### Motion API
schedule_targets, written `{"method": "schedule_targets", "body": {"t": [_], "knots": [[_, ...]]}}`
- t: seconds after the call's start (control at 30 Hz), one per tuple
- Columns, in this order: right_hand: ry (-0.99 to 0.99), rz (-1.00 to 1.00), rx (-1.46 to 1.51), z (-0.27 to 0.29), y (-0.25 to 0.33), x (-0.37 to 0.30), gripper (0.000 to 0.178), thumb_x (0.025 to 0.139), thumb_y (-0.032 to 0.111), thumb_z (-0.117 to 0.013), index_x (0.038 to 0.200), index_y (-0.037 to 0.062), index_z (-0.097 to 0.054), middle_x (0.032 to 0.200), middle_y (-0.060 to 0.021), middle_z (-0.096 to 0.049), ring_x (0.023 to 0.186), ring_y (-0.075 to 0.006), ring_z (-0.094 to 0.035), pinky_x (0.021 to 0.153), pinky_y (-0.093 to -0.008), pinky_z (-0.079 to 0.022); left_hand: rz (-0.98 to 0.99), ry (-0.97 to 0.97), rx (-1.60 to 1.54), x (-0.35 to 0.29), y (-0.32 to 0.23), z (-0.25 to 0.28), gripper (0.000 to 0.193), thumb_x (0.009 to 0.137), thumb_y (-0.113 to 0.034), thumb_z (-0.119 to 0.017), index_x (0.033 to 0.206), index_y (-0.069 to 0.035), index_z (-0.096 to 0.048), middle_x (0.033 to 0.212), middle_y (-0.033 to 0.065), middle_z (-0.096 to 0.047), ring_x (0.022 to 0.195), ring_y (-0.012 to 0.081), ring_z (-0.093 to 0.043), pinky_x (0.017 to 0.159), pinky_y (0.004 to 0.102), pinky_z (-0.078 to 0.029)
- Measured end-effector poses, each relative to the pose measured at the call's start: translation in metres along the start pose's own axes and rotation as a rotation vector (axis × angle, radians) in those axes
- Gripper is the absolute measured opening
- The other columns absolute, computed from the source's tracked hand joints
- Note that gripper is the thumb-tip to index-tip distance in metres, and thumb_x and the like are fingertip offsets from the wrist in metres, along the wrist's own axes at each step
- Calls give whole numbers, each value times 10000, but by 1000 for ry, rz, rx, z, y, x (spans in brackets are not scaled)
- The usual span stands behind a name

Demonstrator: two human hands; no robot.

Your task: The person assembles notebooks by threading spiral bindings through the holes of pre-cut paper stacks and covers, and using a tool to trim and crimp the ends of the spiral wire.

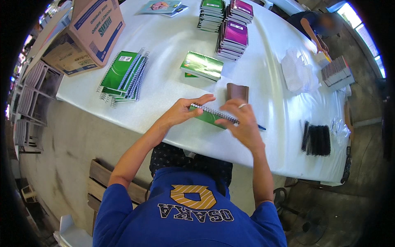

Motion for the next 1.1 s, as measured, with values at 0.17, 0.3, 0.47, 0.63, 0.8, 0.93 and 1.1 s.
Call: {"method": "schedule_targets", "body": {"t": [0.17,0.3,0.47,0.63,0.8,0.93,1.1], "knots": [[-122,-16,-306,19,-4,-30,336,796,164,-763,1085,71,-619,1135,-83,-611,1090,-300,-549,952,-428,-392,-47,-144,-77,-7,-6,12,507,865,-389,-704,1250,-62,-657,1371,71,-586,1312,213,-501,1116,370,-358],[-94,-212,-600,24,-67,-102,387,851,180,-708,1193,47,-587,1261,-158,-545,1215,-361,-471,1008,-470,-365,-290,-365,543,-16,-75,12,567,866,-405,-650,1334,-91,-589,1362,80,-593,1311,260,-513,1087,405,-401],[-64,-303,-675,14,-80,-115,447,876,194,-682,1284,59,-559,1124,-181,-549,1065,-340,-512,926,-503,-399,-236,-305,1249,-27,-35,-40,626,871,-332,-673,1426,-129,-467,1382,76,-558,1252,349,-535,1004,437,-464],[6,-311,-144,-19,-9,-94,426,870,208,-694,1257,64,-589,1065,-165,-540,955,-297,-539,832,-439,-430,-270,-451,1259,-28,-37,-49,579,894,-291,-661,1410,-101,-481,1337,74,-594,1202,340,-570,936,400,-503],[-52,-110,-228,-26,14,-78,430,858,226,-713,1244,72,-602,1085,-144,-535,944,-280,-546,805,-409,-431,-265,-454,1260,-27,-42,-47,590,896,-282,-659,1421,-96,-464,1328,79,-600,1194,340,-574,923,389,-509],[-85,-124,-222,-19,11,-78,424,849,233,-724,1229,78,-617,1100,-130,-530,944,-271,-547,808,-405,-430,-237,-459,1244,-27,-40,-45,602,898,-267,-657,1434,-97,-445,1341,74,-592,1204,339,-570,926,408,-507],[-29,-73,-233,-22,16,-64,371,881,201,-690,1221,70,-622,1033,-141,-564,901,-264,-573,780,-392,-448,-242,-455,1215,-28,-43,-42,614,877,-246,-668,1435,-114,-449,1363,56,-578,1216,339,-566,950,419,-497]]}}
Point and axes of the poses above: each hand's wrist, its own x-axis towards the middle knuckle, its own z-axis out of the back of the hand, y = z × x, the point moved 9 cm from there along x, towards the middle knuckle
